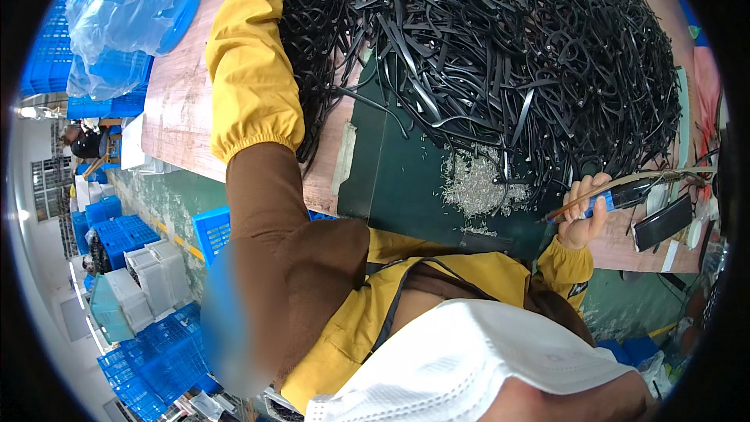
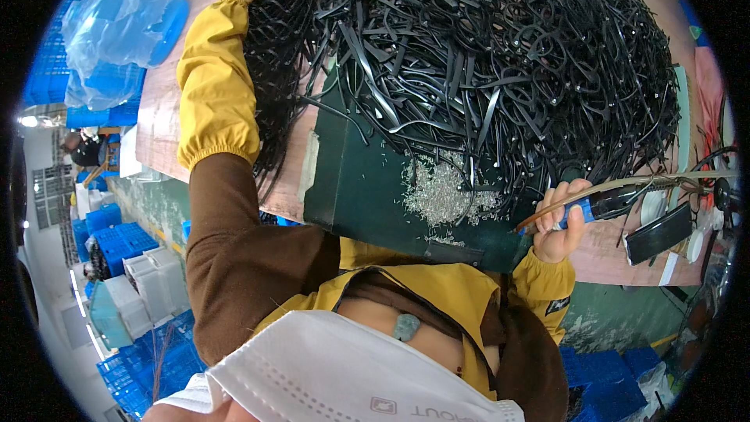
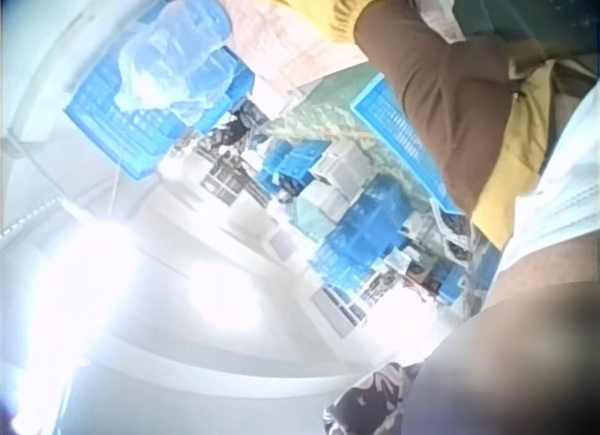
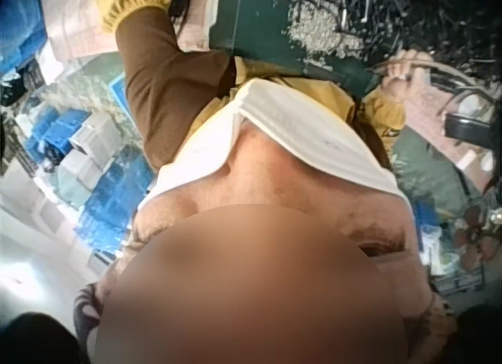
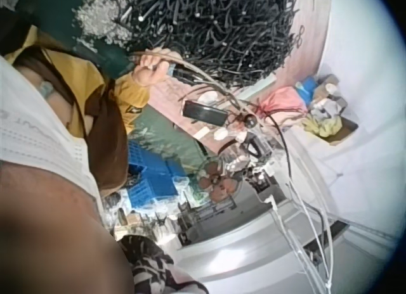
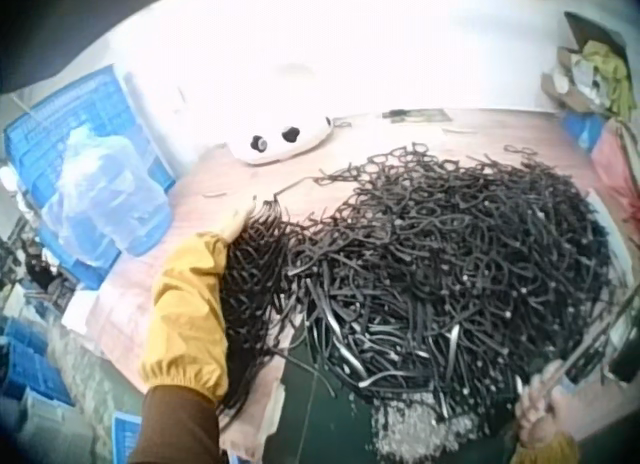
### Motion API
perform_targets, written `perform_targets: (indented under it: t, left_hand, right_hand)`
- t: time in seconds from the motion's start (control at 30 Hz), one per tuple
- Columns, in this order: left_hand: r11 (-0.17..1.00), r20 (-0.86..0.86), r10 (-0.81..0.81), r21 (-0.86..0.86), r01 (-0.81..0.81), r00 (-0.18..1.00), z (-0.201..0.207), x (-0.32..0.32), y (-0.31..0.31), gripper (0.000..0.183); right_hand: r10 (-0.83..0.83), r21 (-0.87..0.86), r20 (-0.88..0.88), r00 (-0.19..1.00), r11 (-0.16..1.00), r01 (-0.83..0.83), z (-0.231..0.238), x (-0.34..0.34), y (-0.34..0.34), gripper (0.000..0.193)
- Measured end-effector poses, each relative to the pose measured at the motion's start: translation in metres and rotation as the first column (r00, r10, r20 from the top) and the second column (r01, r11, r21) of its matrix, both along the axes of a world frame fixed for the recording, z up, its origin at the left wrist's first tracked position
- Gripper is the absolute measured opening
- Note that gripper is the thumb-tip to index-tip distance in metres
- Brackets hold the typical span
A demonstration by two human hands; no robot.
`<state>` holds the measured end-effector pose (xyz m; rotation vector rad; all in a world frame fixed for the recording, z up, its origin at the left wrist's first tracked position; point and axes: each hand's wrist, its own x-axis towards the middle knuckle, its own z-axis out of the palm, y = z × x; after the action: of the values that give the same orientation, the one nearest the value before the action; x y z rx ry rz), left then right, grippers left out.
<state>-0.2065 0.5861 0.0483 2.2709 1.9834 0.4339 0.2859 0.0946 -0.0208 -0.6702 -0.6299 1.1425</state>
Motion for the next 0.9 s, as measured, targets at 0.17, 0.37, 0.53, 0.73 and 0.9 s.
perform_targets:
  t: [0.17,0.37,0.53,0.73,0.9]
  left_hand:
    - [0.997,-0.055,0.039,0.070,-0.035,0.998,0.022,0.023,-0.003,0.053]
    - [0.921,-0.119,0.000,0.387,0.046,0.993,0.026,0.061,-0.019,0.054]
    - [0.907,-0.220,-0.401,0.038,0.418,0.889,-0.041,0.105,-0.077,0.073]
    - [0.952,-0.233,-0.303,-0.113,0.284,0.924,-0.044,0.173,-0.127,0.046]
    - [0.999,-0.199,-0.036,-0.010,0.035,0.979,-0.016,0.190,-0.203,0.036]
  right_hand:
    - [-0.019,-0.021,-0.018,1.000,1.000,0.019,-0.002,0.002,-0.004,0.034]
    - [-0.023,-0.005,-0.074,0.997,1.000,0.023,0.006,-0.002,-0.001,0.028]
    - [-0.076,-0.151,0.041,0.996,0.985,0.081,0.005,-0.002,-0.002,0.013]
    - [-0.175,-0.021,0.067,0.982,0.984,0.177,-0.002,-0.004,-0.008,0.033]
    - [-0.152,-0.002,0.161,0.975,0.988,0.154,0.004,0.027,-0.020,0.060]
